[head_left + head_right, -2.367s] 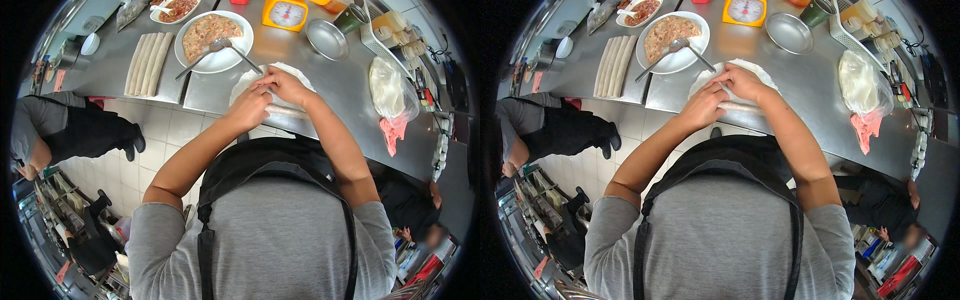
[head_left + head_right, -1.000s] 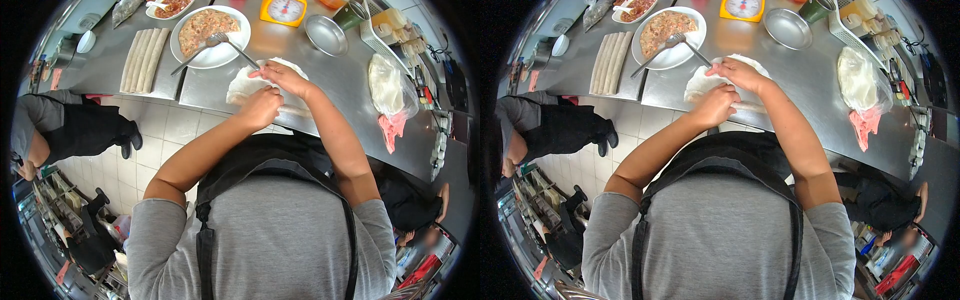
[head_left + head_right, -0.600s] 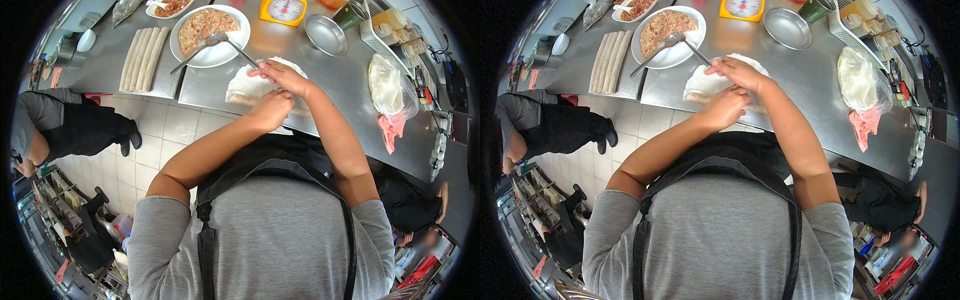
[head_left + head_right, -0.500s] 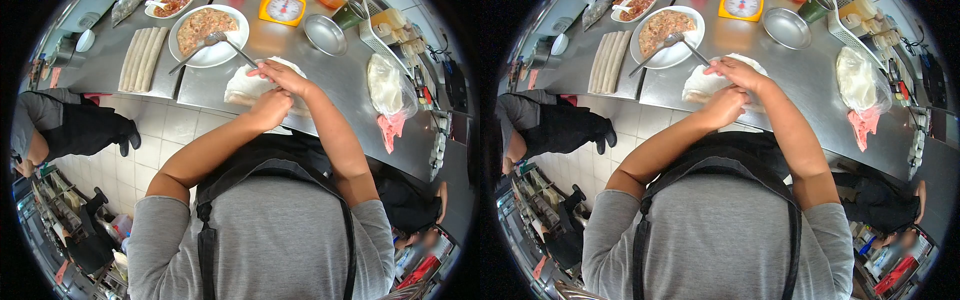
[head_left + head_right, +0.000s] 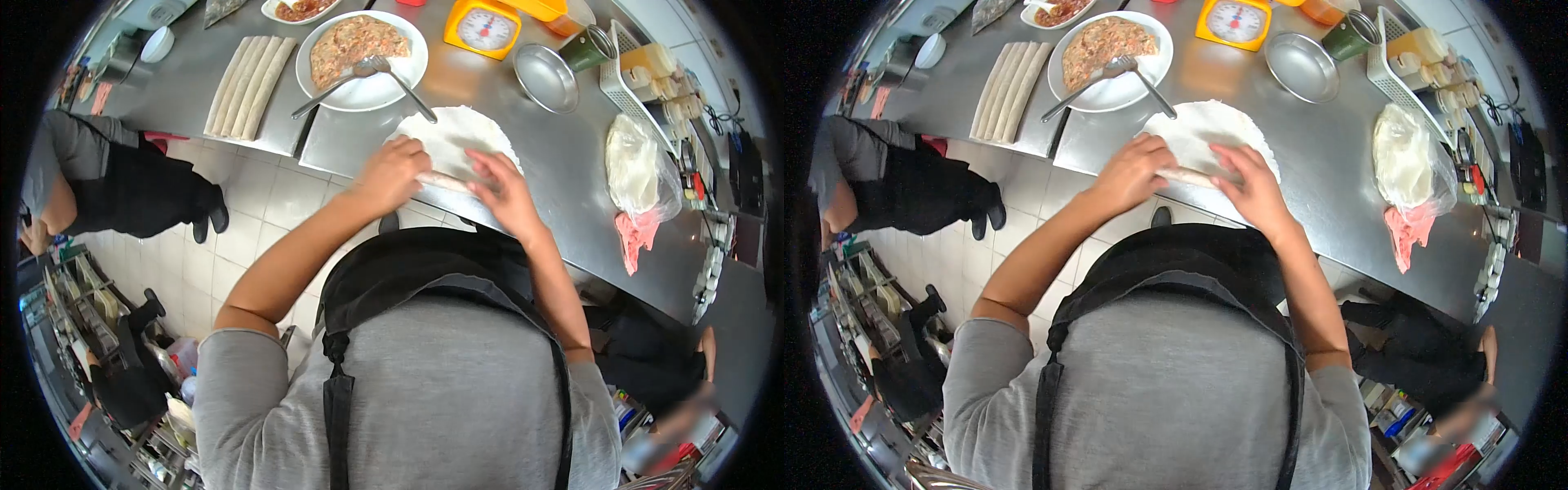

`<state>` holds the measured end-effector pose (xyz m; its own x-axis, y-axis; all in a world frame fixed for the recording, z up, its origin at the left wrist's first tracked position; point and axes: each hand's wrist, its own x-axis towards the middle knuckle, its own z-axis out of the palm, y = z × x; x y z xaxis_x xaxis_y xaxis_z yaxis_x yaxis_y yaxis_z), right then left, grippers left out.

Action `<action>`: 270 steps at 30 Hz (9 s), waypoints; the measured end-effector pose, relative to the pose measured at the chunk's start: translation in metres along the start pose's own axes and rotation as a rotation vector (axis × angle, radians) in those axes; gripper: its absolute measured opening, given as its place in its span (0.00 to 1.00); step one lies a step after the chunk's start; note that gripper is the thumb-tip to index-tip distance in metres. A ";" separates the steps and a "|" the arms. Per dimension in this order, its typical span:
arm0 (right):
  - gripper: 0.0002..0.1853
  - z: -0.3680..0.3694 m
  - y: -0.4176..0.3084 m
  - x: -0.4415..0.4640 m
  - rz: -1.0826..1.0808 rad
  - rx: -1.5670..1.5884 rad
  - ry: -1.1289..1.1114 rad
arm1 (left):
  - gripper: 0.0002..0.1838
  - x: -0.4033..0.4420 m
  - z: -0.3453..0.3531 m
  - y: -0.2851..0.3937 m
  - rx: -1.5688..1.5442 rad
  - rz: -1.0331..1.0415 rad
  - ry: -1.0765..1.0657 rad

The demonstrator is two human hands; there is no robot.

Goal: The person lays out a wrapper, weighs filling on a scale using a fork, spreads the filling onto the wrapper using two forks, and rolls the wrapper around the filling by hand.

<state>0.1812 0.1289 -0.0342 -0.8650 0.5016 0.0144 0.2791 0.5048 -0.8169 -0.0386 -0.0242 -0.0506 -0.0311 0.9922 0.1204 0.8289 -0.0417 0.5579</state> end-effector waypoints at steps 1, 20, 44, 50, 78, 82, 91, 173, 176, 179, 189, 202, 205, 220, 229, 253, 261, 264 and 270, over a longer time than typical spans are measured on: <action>0.29 0.000 0.000 -0.015 -0.004 0.001 -0.016 | 0.16 -0.007 -0.001 -0.005 -0.003 -0.015 0.006; 0.25 0.046 0.017 0.075 -0.345 -0.340 -0.186 | 0.14 -0.008 -0.001 -0.001 0.060 -0.056 -0.019; 0.22 0.000 0.012 -0.011 0.237 0.030 -0.004 | 0.16 0.014 -0.019 -0.029 -0.313 -0.224 -0.245; 0.07 -0.007 0.025 -0.004 0.264 -0.052 0.000 | 0.12 0.015 -0.022 -0.041 -0.489 -0.294 -0.178; 0.22 0.049 0.008 -0.028 -0.230 -0.461 0.292 | 0.40 -0.017 0.023 -0.012 -0.196 0.134 0.274; 0.22 0.047 0.008 -0.027 -0.209 -0.450 0.266 | 0.41 -0.012 0.021 -0.013 -0.230 0.090 0.211; 0.19 0.036 0.007 -0.018 -0.123 -0.375 0.181 | 0.45 -0.012 0.010 -0.015 -0.347 -0.026 0.126; 0.25 0.011 0.027 0.069 -0.124 -0.369 -0.024 | 0.16 0.008 0.032 0.003 -0.029 0.074 0.111; 0.25 0.008 0.034 0.074 -0.112 -0.341 -0.062 | 0.16 0.013 0.023 0.011 -0.036 0.067 0.093; 0.28 0.000 0.037 0.081 -0.058 -0.223 -0.171 | 0.17 0.023 0.036 0.015 -0.051 0.087 0.056; 0.27 -0.004 0.038 0.090 -0.003 -0.163 -0.223 | 0.14 0.039 0.060 0.034 -0.004 0.089 0.044; 0.21 0.045 0.005 0.101 -0.321 -0.280 -0.107 | 0.18 -0.018 -0.001 -0.017 0.059 -0.045 0.175; 0.20 0.049 0.012 0.107 -0.287 -0.305 -0.125 | 0.16 -0.018 0.005 -0.022 0.048 0.002 0.219; 0.21 0.037 0.003 0.116 -0.088 -0.337 -0.263 | 0.14 -0.003 0.007 -0.005 0.083 0.002 0.145; 0.24 0.042 0.022 0.129 0.046 -0.297 -0.355 | 0.14 0.009 0.019 0.005 0.053 -0.003 0.069; 0.22 -0.007 -0.003 0.021 -0.015 0.034 -0.014 | 0.18 0.006 0.022 0.007 -0.021 -0.012 0.092; 0.28 0.015 0.002 -0.014 -0.079 -0.218 0.072 | 0.16 -0.006 0.001 -0.017 -0.052 0.023 0.030; 0.25 0.015 0.009 -0.012 0.026 -0.129 0.106 | 0.15 -0.002 -0.004 -0.025 -0.216 -0.015 0.026; 0.13 0.009 0.024 -0.002 0.175 -0.025 0.111 | 0.21 0.004 -0.013 -0.027 -0.559 -0.320 0.004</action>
<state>0.1857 0.1333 -0.0593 -0.7517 0.6567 -0.0616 0.4324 0.4202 -0.7978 -0.0684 -0.0201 -0.0551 -0.2318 0.9653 -0.1205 0.3622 0.2006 0.9103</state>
